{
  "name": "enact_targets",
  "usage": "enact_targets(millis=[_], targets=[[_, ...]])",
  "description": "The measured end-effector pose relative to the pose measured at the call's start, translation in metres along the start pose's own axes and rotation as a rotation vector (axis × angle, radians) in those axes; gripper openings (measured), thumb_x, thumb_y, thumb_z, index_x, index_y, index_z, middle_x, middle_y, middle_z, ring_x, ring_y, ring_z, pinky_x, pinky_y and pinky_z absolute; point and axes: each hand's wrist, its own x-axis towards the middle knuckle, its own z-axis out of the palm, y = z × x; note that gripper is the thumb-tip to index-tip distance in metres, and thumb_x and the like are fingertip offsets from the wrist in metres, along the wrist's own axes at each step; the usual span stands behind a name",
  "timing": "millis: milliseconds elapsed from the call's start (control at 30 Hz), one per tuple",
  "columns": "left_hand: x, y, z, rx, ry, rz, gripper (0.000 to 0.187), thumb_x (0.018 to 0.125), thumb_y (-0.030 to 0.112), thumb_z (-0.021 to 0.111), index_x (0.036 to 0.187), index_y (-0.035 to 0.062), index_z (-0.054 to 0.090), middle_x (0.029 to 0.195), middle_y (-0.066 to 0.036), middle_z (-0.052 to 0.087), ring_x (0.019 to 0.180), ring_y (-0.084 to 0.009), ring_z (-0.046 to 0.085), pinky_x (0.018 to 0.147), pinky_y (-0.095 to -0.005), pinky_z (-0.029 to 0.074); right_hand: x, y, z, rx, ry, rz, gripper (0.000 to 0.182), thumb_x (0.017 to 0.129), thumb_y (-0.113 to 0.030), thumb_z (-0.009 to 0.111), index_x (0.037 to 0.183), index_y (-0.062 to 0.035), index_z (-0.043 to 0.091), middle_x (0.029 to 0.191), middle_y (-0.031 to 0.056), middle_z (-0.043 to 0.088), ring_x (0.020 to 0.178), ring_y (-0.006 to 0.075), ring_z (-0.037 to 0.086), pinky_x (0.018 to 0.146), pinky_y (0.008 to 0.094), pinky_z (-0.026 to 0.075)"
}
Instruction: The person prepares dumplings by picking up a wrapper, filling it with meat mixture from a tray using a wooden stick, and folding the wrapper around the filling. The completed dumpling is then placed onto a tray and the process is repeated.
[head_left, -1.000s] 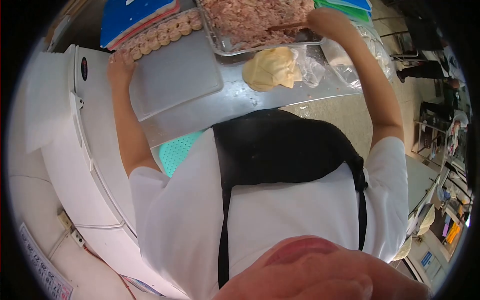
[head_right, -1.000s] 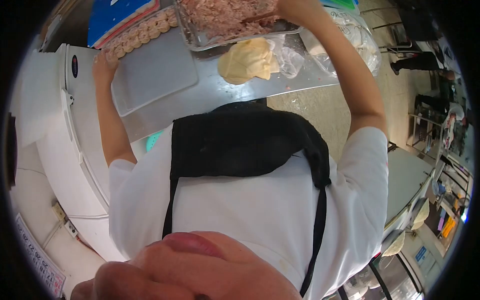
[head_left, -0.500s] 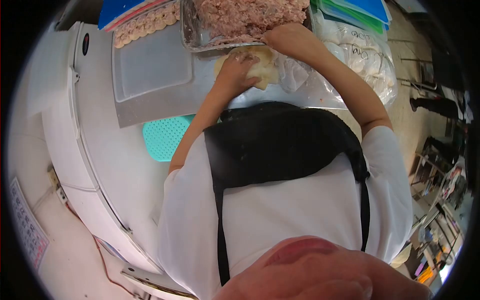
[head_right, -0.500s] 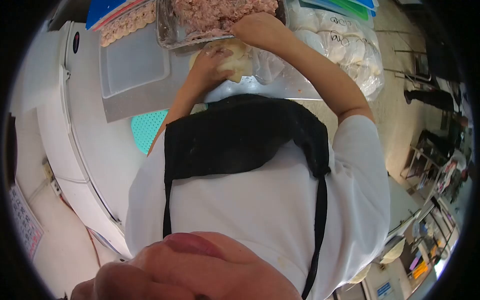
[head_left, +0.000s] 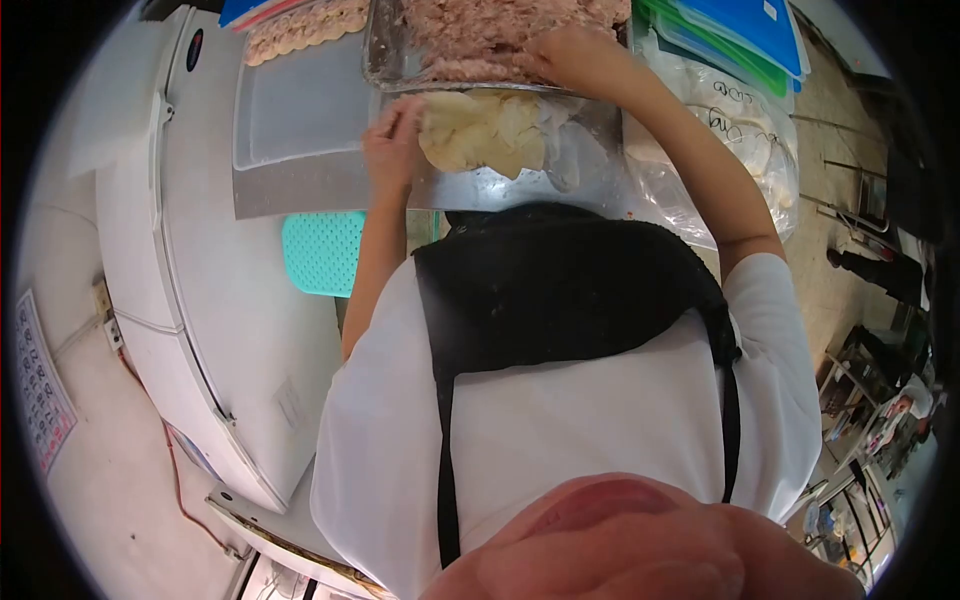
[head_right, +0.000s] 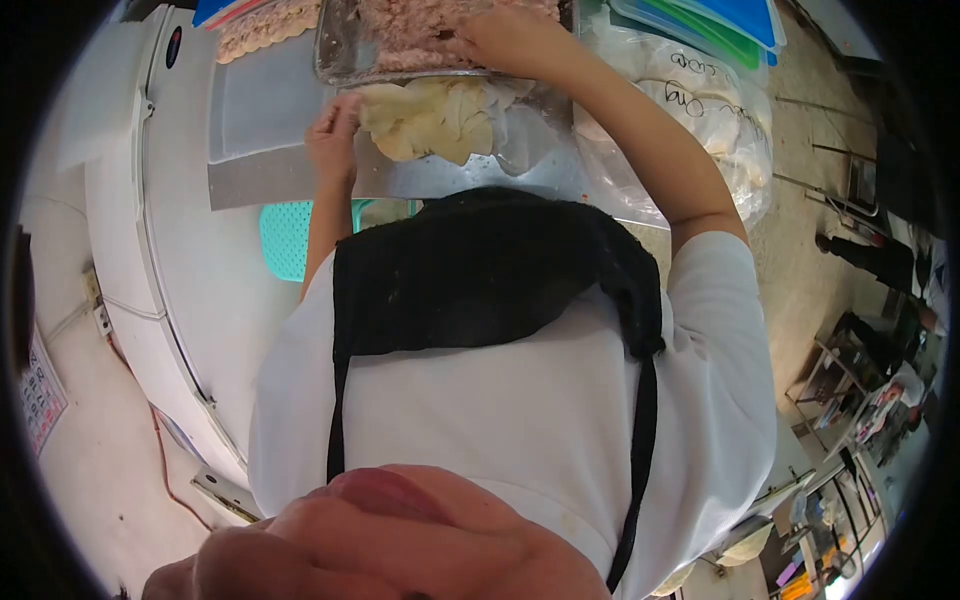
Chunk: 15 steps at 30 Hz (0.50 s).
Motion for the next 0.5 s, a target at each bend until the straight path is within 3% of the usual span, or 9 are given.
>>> enact_targets(millis=[67,133,167,267,333,367,467,500], targets=[[0.007,-0.002,-0.01,-0.578,0.116,-0.25,0.019,0.093,0.017,0.053,0.103,0.0023,0.062,0.097,-0.006,0.064,0.084,-0.0147,0.062,0.069,-0.0276,0.05,0.017,0.002,-0.003,-0.082,0.061,-0.112,0.027,0.089,-0.027,0.049,0.08,-0.0041,0.062,0.086,0.0116,0.065,0.084,0.0318,0.062,0.072,0.0449,0.05],[0.007,0.022,-0.006,-0.758,0.137,-0.32,0.021,0.094,0.017,0.053,0.105,0.0007,0.06,0.096,-0.008,0.064,0.086,-0.0158,0.062,0.071,-0.0287,0.051,0.032,0.003,-0.005,-0.265,0.07,-0.313,0.028,0.089,-0.026,0.049,0.081,-0.0031,0.062,0.085,0.0116,0.065,0.083,0.0322,0.062,0.072,0.0448,0.05],[0.007,0.029,-0.005,-0.85,0.144,-0.356,0.022,0.094,0.017,0.052,0.107,-0.0001,0.059,0.096,-0.009,0.064,0.087,-0.0164,0.062,0.072,-0.0292,0.052,0.033,-0.008,0.004,-0.202,0.081,-0.282,0.028,0.09,-0.026,0.049,0.082,-0.0029,0.062,0.085,0.0121,0.065,0.082,0.0326,0.062,0.071,0.0443,0.05],[0.017,-0.004,-0.03,-0.738,-0.145,-0.315,0.025,0.096,0.021,0.049,0.109,0.0031,0.06,0.104,-0.009,0.064,0.101,-0.0249,0.06,0.091,-0.0376,0.047,0.034,-0.035,0.031,0.024,0.052,-0.139,0.027,0.09,-0.025,0.049,0.085,-0.0029,0.064,0.084,0.014,0.065,0.081,0.0341,0.062,0.073,0.0439,0.05],[0.013,0.007,-0.021,-0.123,-0.283,-0.101,0.022,0.094,0.018,0.052,0.108,0.0046,0.061,0.104,-0.008,0.065,0.1,-0.0219,0.061,0.088,-0.0382,0.047,0.034,-0.03,0.033,0.229,-0.062,0.007,0.027,0.089,-0.025,0.05,0.087,-0.0035,0.066,0.085,0.0155,0.065,0.082,0.0352,0.063,0.076,0.0454,0.049],[0.012,0.011,-0.015,0.185,-0.345,0.011,0.021,0.092,0.017,0.053,0.108,0.0053,0.062,0.103,-0.007,0.066,0.1,-0.0204,0.061,0.087,-0.0385,0.047,0.035,-0.011,0.042,0.356,-0.029,-0.121,0.031,0.091,-0.031,0.051,0.089,-0.0033,0.065,0.085,0.0149,0.064,0.08,0.0358,0.061,0.074,0.0443,0.048],[0.021,0.013,-0.006,0.719,-0.463,0.775,0.021,0.091,0.015,0.054,0.109,0.0087,0.064,0.105,-0.007,0.066,0.098,-0.018,0.061,0.086,-0.0345,0.047,0.021,-0.008,0.028,0.516,0.034,-0.062,0.033,0.091,-0.033,0.052,0.092,-0.0027,0.065,0.078,0.0135,0.062,0.07,0.0317,0.059,0.067,0.0407,0.047],[0.023,0.022,-0.002,0.6,-0.44,0.742,0.022,0.089,0.013,0.055,0.108,0.0074,0.064,0.101,-0.009,0.067,0.093,-0.0204,0.063,0.081,-0.031,0.048,0.017,-0.01,0.019,0.568,0.019,0.014,0.033,0.092,-0.033,0.053,0.094,-0.0035,0.066,0.075,0.0097,0.061,0.067,0.0246,0.056,0.064,0.0358,0.046]])
